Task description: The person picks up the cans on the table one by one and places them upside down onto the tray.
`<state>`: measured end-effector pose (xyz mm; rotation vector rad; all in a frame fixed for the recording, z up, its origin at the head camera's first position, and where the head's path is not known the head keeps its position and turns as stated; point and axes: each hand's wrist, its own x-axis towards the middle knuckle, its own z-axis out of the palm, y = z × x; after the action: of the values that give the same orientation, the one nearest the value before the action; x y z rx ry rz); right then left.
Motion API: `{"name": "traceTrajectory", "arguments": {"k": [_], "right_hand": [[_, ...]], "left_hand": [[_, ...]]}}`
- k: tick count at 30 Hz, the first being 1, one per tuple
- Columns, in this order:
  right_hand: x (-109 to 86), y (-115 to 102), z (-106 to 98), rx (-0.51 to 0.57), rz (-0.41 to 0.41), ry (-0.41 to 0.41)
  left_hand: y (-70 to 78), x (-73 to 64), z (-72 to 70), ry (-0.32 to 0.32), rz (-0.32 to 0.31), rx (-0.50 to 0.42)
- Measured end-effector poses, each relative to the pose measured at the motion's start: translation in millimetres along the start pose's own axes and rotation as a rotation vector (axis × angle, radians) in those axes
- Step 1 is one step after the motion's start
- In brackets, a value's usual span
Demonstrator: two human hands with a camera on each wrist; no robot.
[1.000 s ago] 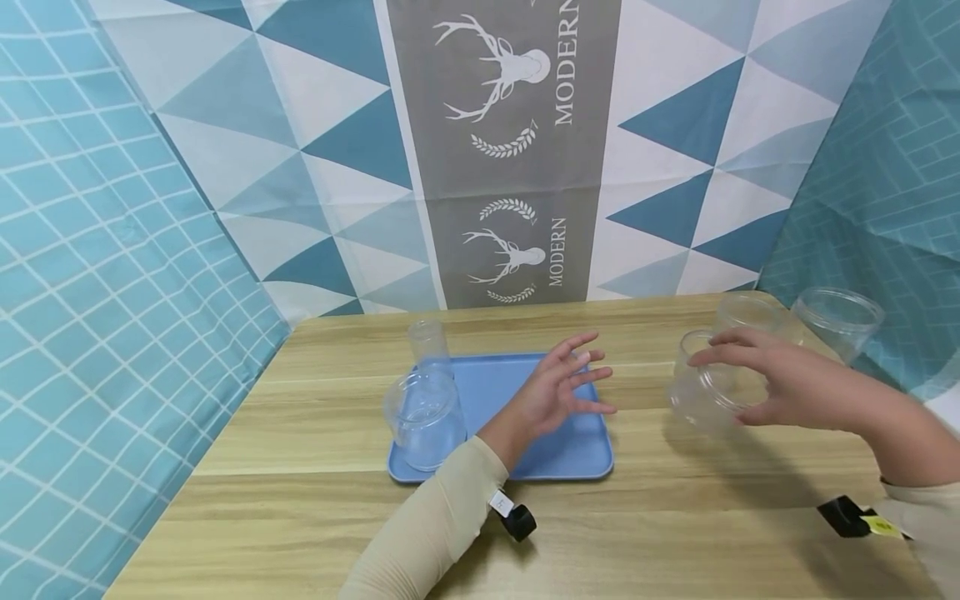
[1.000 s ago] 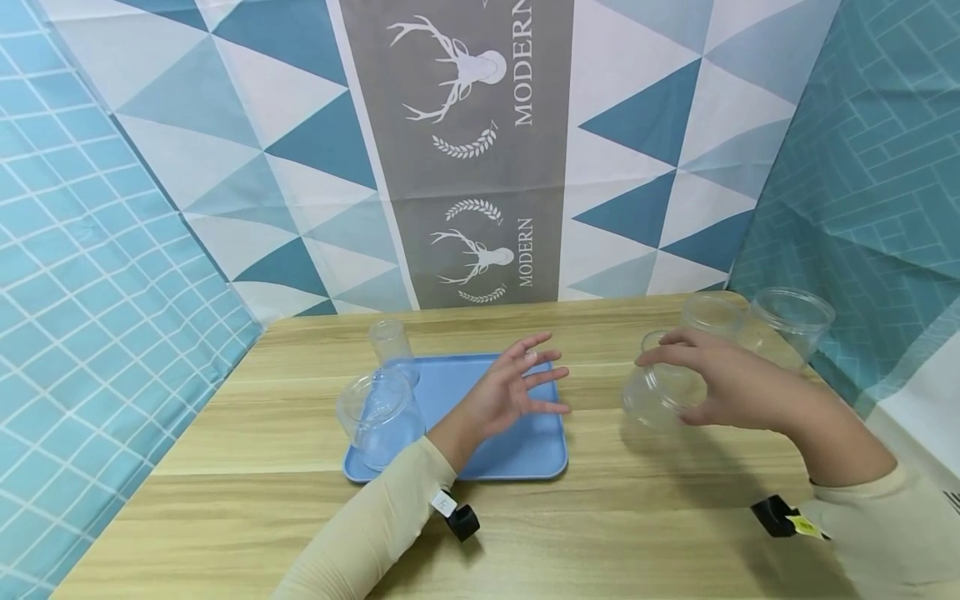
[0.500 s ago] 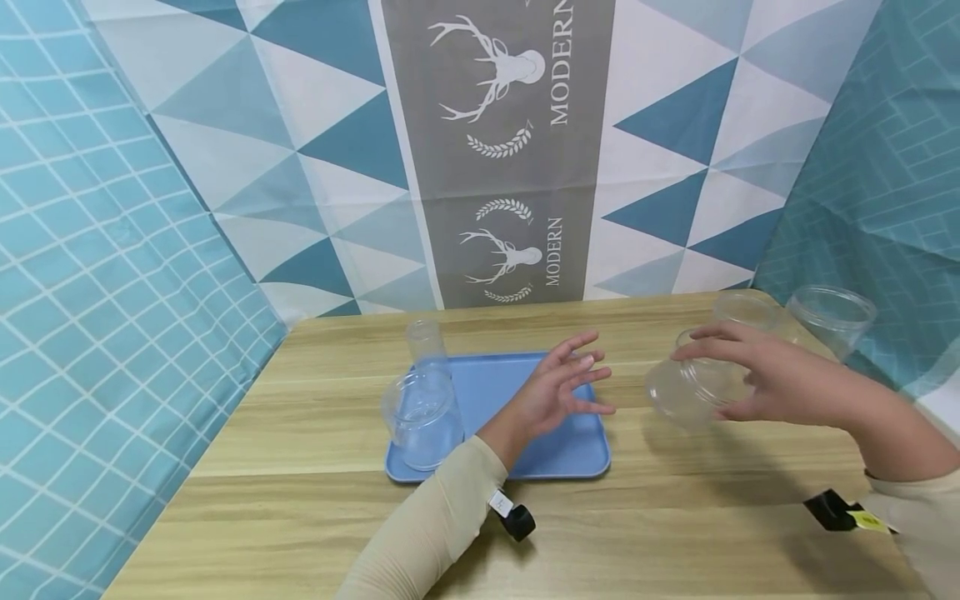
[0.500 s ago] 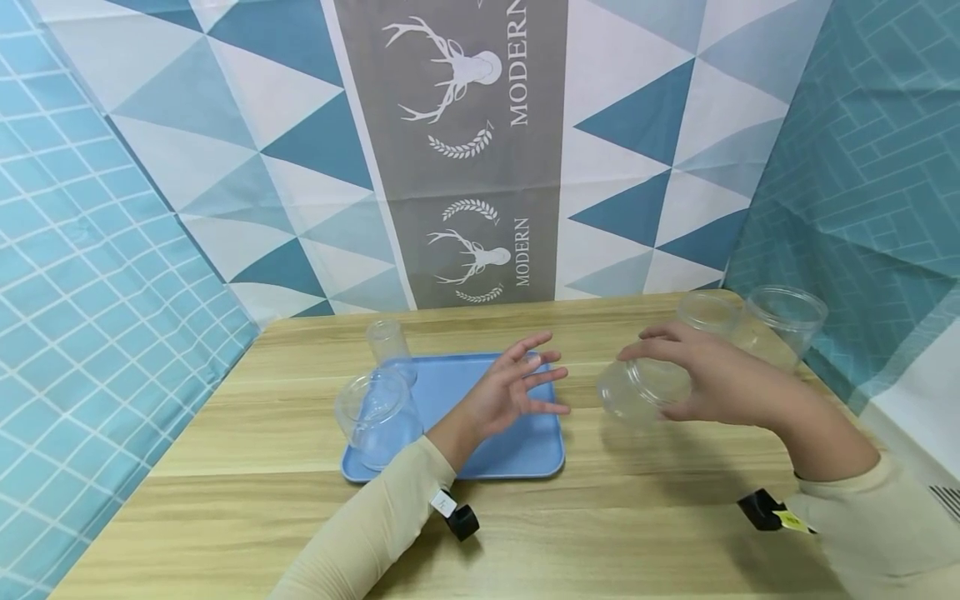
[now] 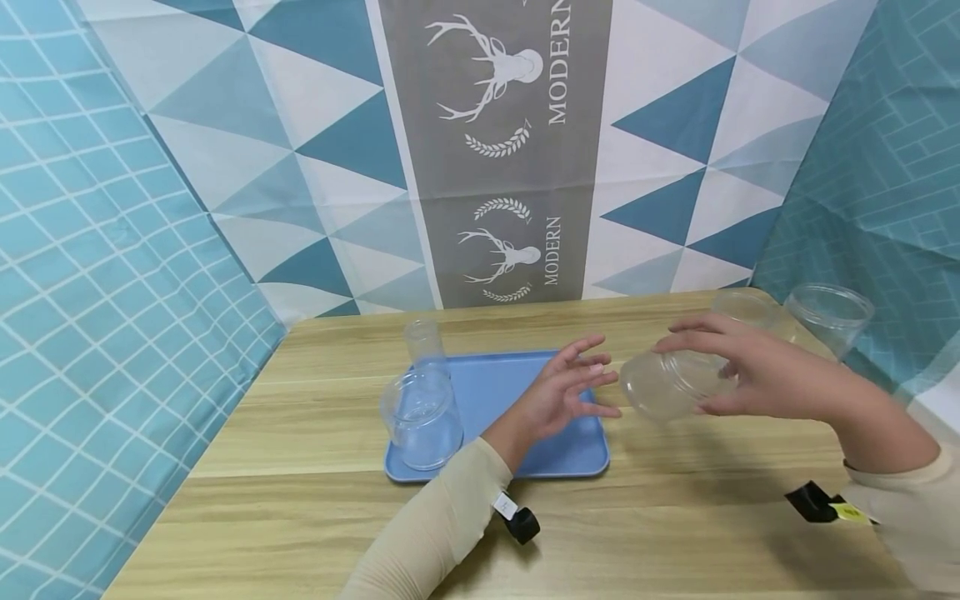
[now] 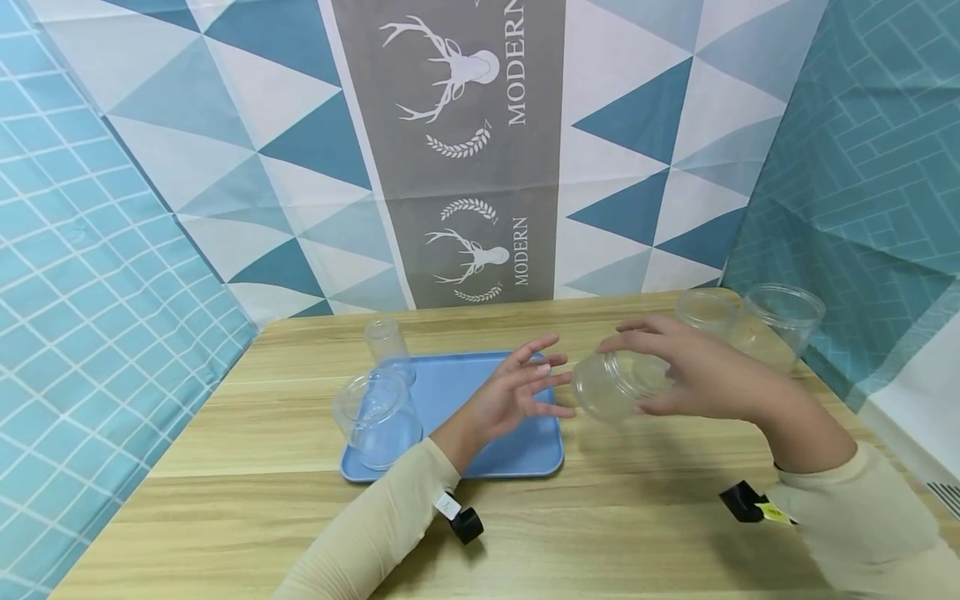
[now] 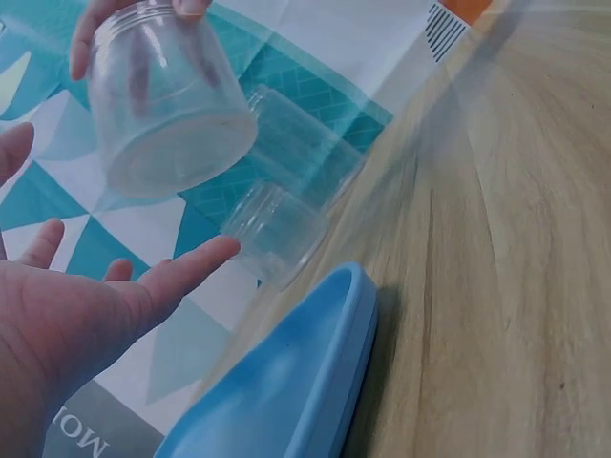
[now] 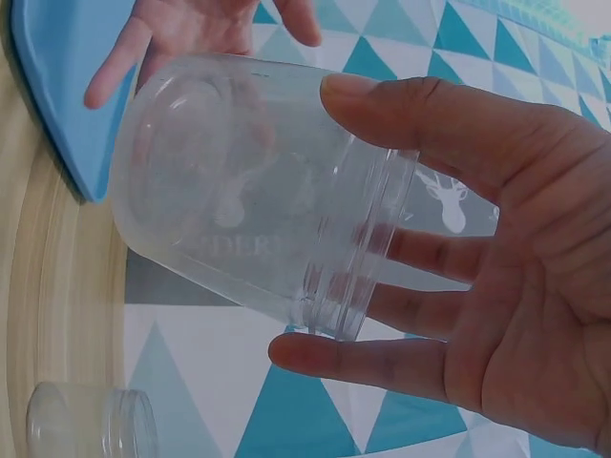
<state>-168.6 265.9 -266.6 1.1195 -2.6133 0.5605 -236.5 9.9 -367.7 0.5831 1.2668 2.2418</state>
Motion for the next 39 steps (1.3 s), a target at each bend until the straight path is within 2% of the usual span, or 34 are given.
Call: {"name": "traceTrajectory", "arguments": {"k": [6,14,23,27,30,37,39], "right_hand": [[6.0,-1,2,0.031,-0.035,0.027],[13.5,0,6,0.081,-0.069,0.078],[15.1,3,11,0.122,-0.057,0.105],[14.0,4,13,0.146,-0.039,0.114],[14.3,3,13,0.177,-0.031,0.125],[18.6,0,15,0.220,-0.061,0.140],[19.3,0,15,0.233,-0.063,0.142]], "left_hand": [[-1.6,0.6,5.4,-0.009,-0.022,-0.012],[-4.1,0.1,8.1,-0.030,-0.036,-0.083],[-1.8,-1.5,11.3,0.021,0.043,-0.098],[-1.1,-1.8,12.4,0.036,0.058,-0.093],[-1.3,-2.2,11.9,0.008,0.053,-0.109],[-1.6,-4.3,8.6,-0.137,0.057,-0.189],[-0.9,-4.1,8.8,-0.152,0.066,-0.201]]}}
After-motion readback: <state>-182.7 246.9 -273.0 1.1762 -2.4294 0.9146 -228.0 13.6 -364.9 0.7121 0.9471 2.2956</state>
